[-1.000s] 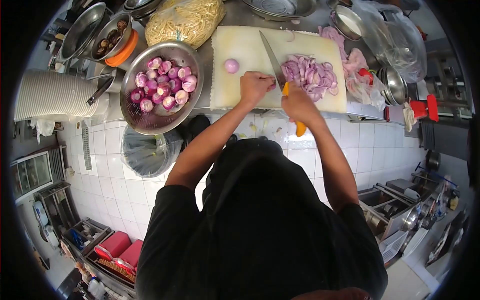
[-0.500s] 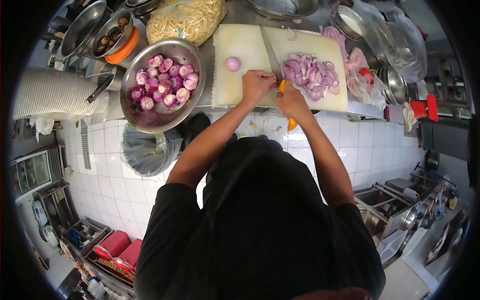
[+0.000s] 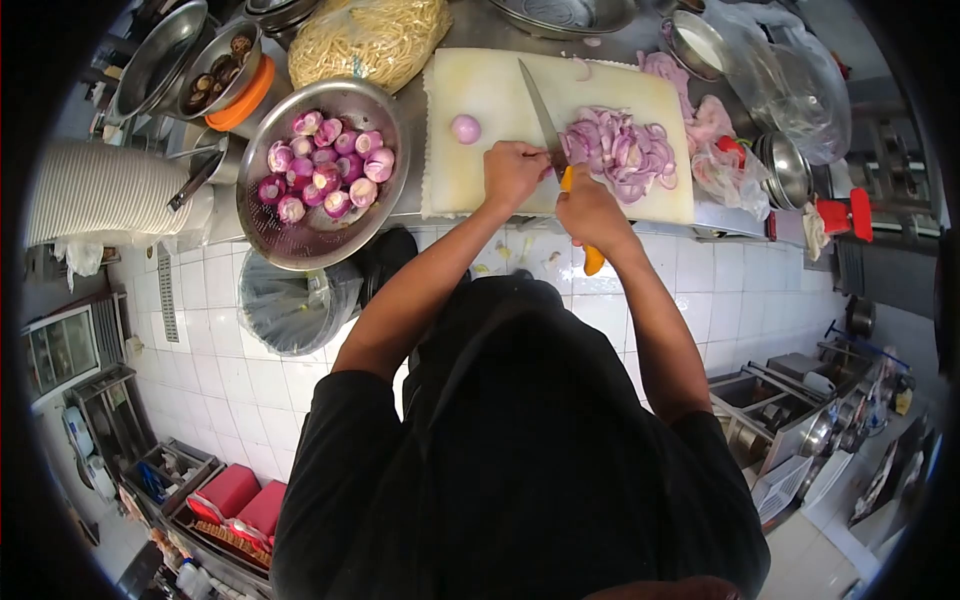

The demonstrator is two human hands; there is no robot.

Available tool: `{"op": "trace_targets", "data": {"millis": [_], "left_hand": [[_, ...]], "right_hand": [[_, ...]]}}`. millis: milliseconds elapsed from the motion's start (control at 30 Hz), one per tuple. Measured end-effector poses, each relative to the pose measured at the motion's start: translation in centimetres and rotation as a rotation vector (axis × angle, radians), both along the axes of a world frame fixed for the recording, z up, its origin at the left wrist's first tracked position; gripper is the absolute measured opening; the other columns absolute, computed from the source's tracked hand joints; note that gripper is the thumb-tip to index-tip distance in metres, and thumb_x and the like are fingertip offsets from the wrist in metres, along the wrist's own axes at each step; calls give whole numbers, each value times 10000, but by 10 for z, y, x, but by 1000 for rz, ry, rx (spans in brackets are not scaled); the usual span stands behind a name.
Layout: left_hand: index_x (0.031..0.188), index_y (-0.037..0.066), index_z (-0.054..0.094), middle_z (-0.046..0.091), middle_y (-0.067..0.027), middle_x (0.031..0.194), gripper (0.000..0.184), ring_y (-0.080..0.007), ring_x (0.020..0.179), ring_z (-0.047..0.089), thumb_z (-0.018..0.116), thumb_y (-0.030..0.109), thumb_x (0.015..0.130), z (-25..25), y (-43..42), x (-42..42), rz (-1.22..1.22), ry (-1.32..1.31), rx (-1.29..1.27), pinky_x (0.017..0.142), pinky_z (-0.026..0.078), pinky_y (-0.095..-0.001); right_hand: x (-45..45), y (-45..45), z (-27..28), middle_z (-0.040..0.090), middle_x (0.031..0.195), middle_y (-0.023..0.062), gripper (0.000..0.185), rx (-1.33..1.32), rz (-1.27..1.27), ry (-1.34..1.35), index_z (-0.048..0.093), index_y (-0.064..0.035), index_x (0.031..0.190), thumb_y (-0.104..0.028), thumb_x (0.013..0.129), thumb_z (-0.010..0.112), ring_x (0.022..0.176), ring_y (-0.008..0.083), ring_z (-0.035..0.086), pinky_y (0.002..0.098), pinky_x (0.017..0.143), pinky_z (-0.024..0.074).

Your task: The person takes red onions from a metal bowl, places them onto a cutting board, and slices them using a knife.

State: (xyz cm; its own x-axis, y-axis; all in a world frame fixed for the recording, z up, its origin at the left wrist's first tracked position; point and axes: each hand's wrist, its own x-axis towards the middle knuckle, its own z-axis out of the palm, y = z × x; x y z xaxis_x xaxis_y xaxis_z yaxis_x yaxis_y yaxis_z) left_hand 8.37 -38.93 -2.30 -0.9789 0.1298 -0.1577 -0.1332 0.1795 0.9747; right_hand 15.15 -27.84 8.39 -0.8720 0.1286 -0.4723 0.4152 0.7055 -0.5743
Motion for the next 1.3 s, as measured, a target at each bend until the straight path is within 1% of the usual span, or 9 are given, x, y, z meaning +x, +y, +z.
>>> {"op": "trace_targets", "data": {"millis": [167,267,333,433,633,767,967,1167,1300], "left_hand": [[852,-36,746,704,-111,656,169,-127,550,662,700,115,791,-4,1,1,24,8,35,546,526,-251],[862,-46,741,707,-118,665,169,-123,560,666,686,100,796,-2,1,2,25,30,100,550,529,-244],[878,-82,724,715,-130,715,193,-131,618,683,692,95,808,4,-2,3,0,11,70,589,562,-254],[888,-98,715,719,-134,735,211,-131,642,688,702,99,814,0,-1,1,-3,-20,78,603,574,-257],[890,-85,721,718,-128,729,197,-128,637,685,713,96,812,2,-2,1,-17,3,-1,594,568,-252],[886,-82,725,718,-132,730,188,-128,638,684,707,90,811,3,-1,1,-12,-5,-9,593,569,-251],[879,-80,727,719,-132,735,180,-133,641,688,691,83,813,-1,0,-1,-10,-39,31,598,571,-264],[865,-80,727,716,-126,725,188,-126,622,675,703,100,814,4,-1,1,2,-15,17,593,565,-257],[868,-77,727,713,-123,717,192,-125,607,667,704,106,815,2,-1,0,-15,4,-20,581,558,-253]], "right_hand": [[-18,14,-60,647,862,314,286,53,35,192,460,83,1055,-102,842,506,669,416,663,469,649,529],[-15,19,-46,654,867,297,302,45,58,135,466,85,1079,-93,836,485,615,382,664,450,607,530],[-10,14,0,659,855,279,317,-35,20,5,468,90,1094,-86,831,469,572,350,661,431,573,529],[1,10,12,653,810,263,337,-25,22,-35,455,93,1123,-68,828,445,521,307,645,403,524,521],[8,0,22,637,748,263,306,-49,-8,-59,433,111,1098,-52,840,439,506,304,633,405,508,519],[9,0,2,639,747,275,304,-15,-8,3,442,99,1092,-75,845,471,528,348,638,427,536,528],[-11,10,-66,645,798,302,364,76,83,151,439,90,1151,-107,850,489,560,392,645,440,567,534],[-5,9,2,652,820,271,428,-35,23,-13,412,108,1214,-85,835,458,519,316,642,402,527,524],[2,3,16,655,804,258,423,-40,4,-64,411,110,1203,-54,814,437,500,295,634,388,509,516]]}}
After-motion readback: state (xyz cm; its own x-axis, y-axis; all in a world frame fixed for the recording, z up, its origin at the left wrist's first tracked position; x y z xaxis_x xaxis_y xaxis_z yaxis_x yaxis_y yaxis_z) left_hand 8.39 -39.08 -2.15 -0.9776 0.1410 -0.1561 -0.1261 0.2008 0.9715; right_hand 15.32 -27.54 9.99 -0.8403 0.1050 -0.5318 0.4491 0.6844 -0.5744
